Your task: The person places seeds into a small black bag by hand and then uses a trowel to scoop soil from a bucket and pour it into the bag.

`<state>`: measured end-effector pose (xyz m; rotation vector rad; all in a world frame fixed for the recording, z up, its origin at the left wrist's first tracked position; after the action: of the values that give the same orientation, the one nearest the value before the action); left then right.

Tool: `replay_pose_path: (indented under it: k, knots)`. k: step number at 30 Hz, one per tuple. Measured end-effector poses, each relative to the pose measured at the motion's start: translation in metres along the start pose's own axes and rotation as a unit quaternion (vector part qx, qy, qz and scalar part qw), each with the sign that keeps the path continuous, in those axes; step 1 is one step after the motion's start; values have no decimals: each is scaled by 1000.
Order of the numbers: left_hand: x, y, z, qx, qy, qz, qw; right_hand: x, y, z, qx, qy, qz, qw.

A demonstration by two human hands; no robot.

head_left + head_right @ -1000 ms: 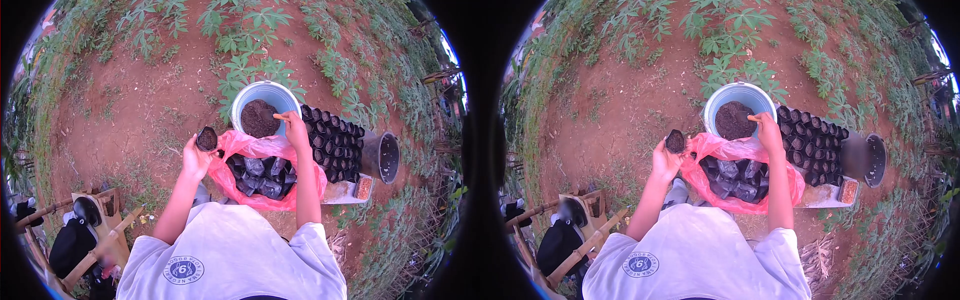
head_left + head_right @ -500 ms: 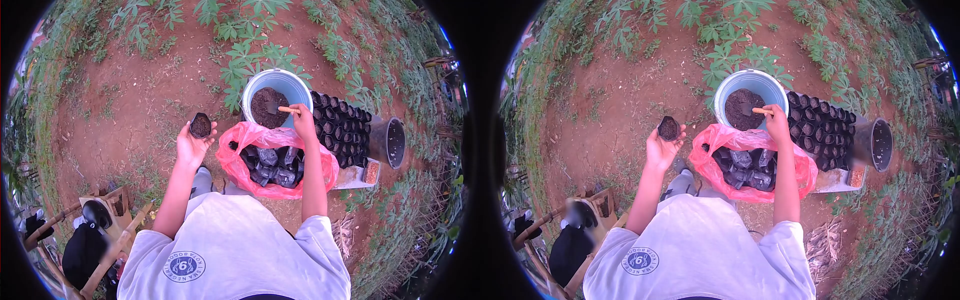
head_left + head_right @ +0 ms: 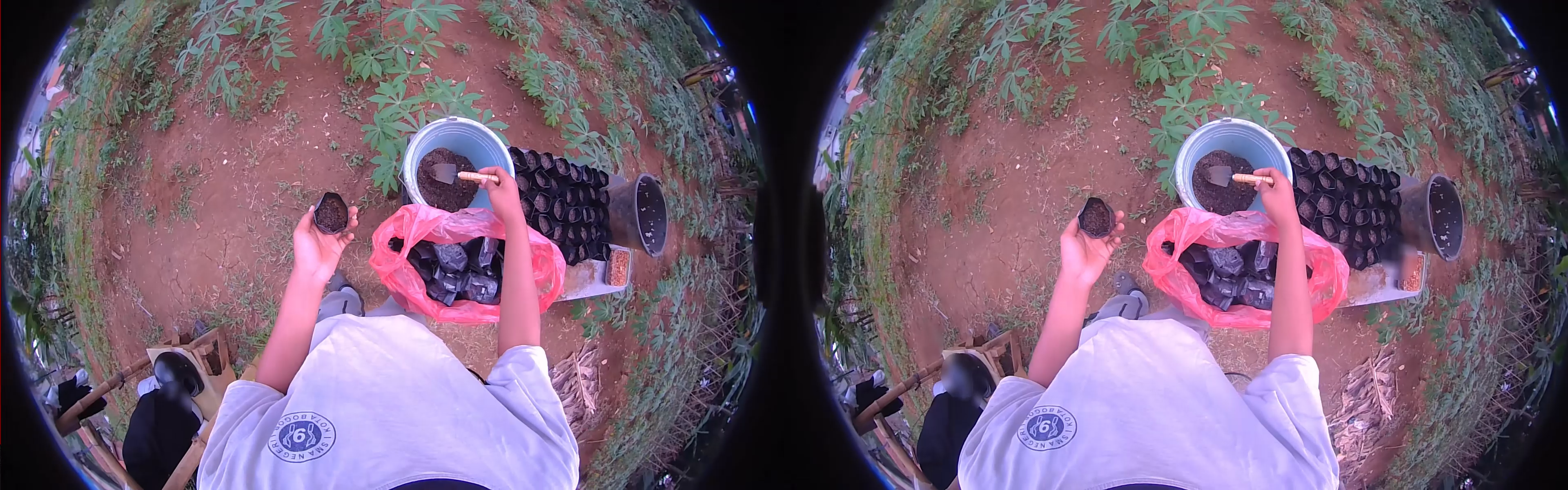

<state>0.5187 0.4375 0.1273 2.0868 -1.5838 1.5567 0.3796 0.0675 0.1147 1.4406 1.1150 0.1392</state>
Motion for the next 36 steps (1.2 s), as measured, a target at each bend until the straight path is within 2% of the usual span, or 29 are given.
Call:
replay_pose_path:
  k: [10,12,13,22,24,30,32,36]
  knots:
    - [21,4,3,-21,29,6,999,1,-6,-3,5,1,71,997]
    - [24,9,3,-25,24,13,999,4,-7,-3,-13,-5,-35,999]
    - [25,11,2,-29,16,18,999,6,-5,-2,-56,-33,-69,995]
    - [29,29,-2,-24,37,-5,999,13,6,-3,-59,-8,-58,997]
    - [30,31,-4,-21,35,-6,999,11,-2,-1,-23,20,-16,999]
    - [41,40,-13,-9,26,-12,1000,-7,-9,0,10,40,62,997]
    - [44,46,-15,-5,37,-14,999,-16,-13,2,6,44,69,997]
    - [50,58,-18,-5,19,-13,1000,-28,-21,-1,-2,60,169,984]
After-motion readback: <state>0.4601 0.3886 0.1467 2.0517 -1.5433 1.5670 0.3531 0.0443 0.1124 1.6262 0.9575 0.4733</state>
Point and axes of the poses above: each hand's wrist, its own z-axis towards the middle knuckle, its own x-axis out of the palm, y = z × x, the point moved 7 cm from there along z, towards the middle knuckle, and after that the axes turned 6 degrees about x, right-handed, at the moved point
